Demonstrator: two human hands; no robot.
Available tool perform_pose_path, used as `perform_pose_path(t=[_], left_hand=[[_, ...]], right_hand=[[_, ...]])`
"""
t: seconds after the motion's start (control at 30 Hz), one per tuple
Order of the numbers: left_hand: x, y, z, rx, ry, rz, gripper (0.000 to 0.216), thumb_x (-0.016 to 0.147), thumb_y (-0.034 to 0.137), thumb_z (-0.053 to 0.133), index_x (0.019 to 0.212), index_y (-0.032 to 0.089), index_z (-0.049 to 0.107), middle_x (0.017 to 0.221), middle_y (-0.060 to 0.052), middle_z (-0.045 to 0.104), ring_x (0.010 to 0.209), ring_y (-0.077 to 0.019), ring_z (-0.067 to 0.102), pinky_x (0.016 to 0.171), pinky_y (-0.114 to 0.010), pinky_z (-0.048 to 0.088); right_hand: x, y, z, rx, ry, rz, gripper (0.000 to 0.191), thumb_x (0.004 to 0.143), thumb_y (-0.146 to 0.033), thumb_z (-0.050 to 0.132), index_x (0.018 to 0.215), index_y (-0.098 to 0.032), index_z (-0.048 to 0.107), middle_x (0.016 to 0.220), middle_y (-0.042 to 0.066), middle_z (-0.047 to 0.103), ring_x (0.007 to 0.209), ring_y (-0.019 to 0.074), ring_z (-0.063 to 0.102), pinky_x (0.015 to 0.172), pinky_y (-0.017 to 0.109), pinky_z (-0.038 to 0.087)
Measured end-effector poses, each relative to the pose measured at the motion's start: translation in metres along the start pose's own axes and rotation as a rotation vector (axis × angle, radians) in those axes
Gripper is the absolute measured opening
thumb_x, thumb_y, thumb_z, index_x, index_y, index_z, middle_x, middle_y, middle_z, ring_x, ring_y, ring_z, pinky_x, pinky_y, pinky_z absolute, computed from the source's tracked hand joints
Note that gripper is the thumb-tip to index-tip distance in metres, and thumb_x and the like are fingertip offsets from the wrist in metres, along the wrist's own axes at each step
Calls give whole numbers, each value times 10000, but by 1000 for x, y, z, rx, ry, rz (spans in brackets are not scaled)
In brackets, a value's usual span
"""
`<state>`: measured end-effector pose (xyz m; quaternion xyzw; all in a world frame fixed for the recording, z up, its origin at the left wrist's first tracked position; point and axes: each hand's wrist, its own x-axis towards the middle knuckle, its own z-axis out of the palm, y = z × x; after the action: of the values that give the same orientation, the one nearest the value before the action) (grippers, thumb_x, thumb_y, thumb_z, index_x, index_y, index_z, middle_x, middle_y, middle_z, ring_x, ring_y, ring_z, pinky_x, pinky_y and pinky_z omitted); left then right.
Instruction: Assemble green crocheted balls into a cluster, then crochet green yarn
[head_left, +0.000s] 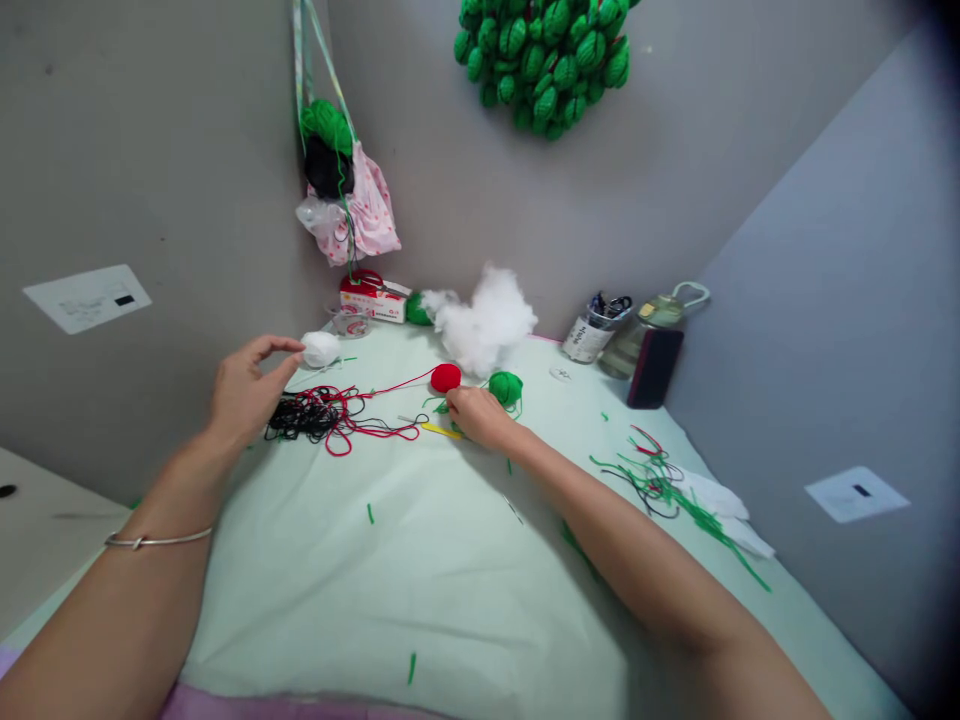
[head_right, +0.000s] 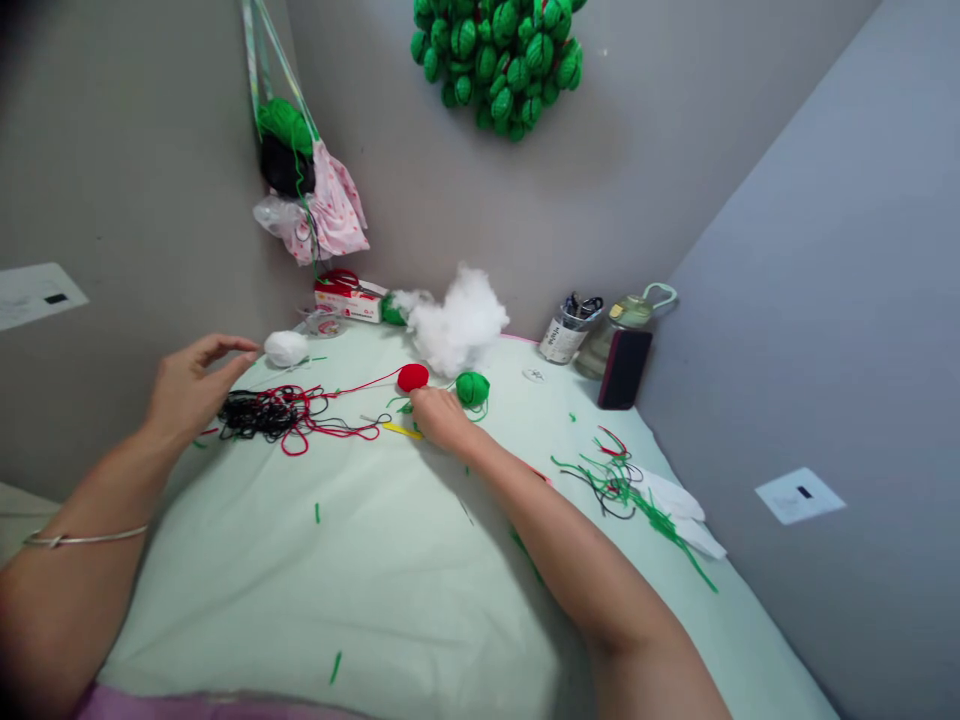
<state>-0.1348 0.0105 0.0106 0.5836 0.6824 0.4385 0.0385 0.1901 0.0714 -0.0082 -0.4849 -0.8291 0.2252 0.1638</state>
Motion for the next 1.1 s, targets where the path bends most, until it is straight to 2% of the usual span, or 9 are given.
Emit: perform_pose_path(t=[0.2, 0.3, 0.5, 0.6, 0.73, 0.87, 0.93, 1.0, 1.1], left_hand=[[1, -2, -3, -162, 100, -9, 332, 842, 413, 612, 1014, 149, 717, 1020, -55, 734, 1042, -215, 636, 997, -344, 465], [2, -3, -4, -203, 138, -2, 328, 834, 393, 620, 1008, 132, 719, 1020, -60, 738, 1011, -199, 645, 1005, -337, 468], [1, 0, -8, -272, 183, -5, 324, 829, 364, 626, 1012, 114, 720, 1024, -62, 746, 966, -173, 655, 1005, -334, 493], [1, 2, -8, -294, 197, -2, 327, 831, 347, 628, 1021, 97, 718, 1023, -72, 748, 955, -164, 659, 1003, -334, 500], [1, 1, -5, -292, 191, -16, 348, 831, 362, 627, 1041, 99, 717, 1042, -75, 747, 956, -161, 655, 999, -328, 504], [1, 0, -4, -267, 176, -46, 338, 835, 371, 618, 1049, 126, 712, 1061, -58, 748, 967, -164, 653, 988, -328, 510], [0, -1, -4, -262, 173, -44, 329, 835, 364, 619, 1046, 130, 710, 1061, -55, 749, 967, -163, 656, 986, -327, 512], [0, -3, -5, -260, 166, -40, 325, 835, 359, 623, 1044, 126, 710, 1053, -55, 750, 956, -160, 657, 984, -324, 514], [1, -6, -5, -262, 174, -34, 311, 836, 339, 628, 1037, 119, 717, 1036, -57, 751, 932, -157, 660, 973, -326, 523]], right_hand=[[-27, 2, -58, 313, -72, 48, 158, 829, -322, 587, 791, -177, 638, 657, 2, 581, 576, 117, 487, 591, 281, 386], [-55, 11, -99, 490, 23, 87, 195, 789, -384, 687, 813, -191, 674, 662, -7, 568, 564, 103, 454, 594, 299, 376], [-127, 70, -174, 283, 136, 211, 169, 801, -441, 716, 802, -272, 710, 657, 19, 570, 546, 136, 471, 606, 359, 444], [-153, 111, -193, 131, 153, 192, 142, 791, -418, 733, 771, -281, 704, 632, 40, 560, 560, 164, 508, 628, 393, 467], [-154, 121, -172, -114, 486, 116, 98, 727, -291, 777, 763, -275, 688, 724, 82, 600, 731, 277, 604, 722, 449, 454], [-123, 72, -109, -60, 181, 110, 169, 884, -344, 615, 983, -276, 734, 1023, 112, 704, 857, 292, 660, 819, 435, 468], [-106, 47, -79, -38, 87, 69, 263, 867, -408, 663, 1088, -279, 725, 1115, 92, 690, 887, 250, 661, 831, 377, 484], [-92, 33, -58, -135, -33, 106, 322, 776, -411, 769, 1044, -237, 730, 1072, 91, 673, 880, 238, 637, 793, 340, 471], [-82, 32, -47, -205, -60, 156, 79, 811, -239, 701, 876, -203, 728, 997, 80, 677, 886, 221, 619, 783, 315, 445]])
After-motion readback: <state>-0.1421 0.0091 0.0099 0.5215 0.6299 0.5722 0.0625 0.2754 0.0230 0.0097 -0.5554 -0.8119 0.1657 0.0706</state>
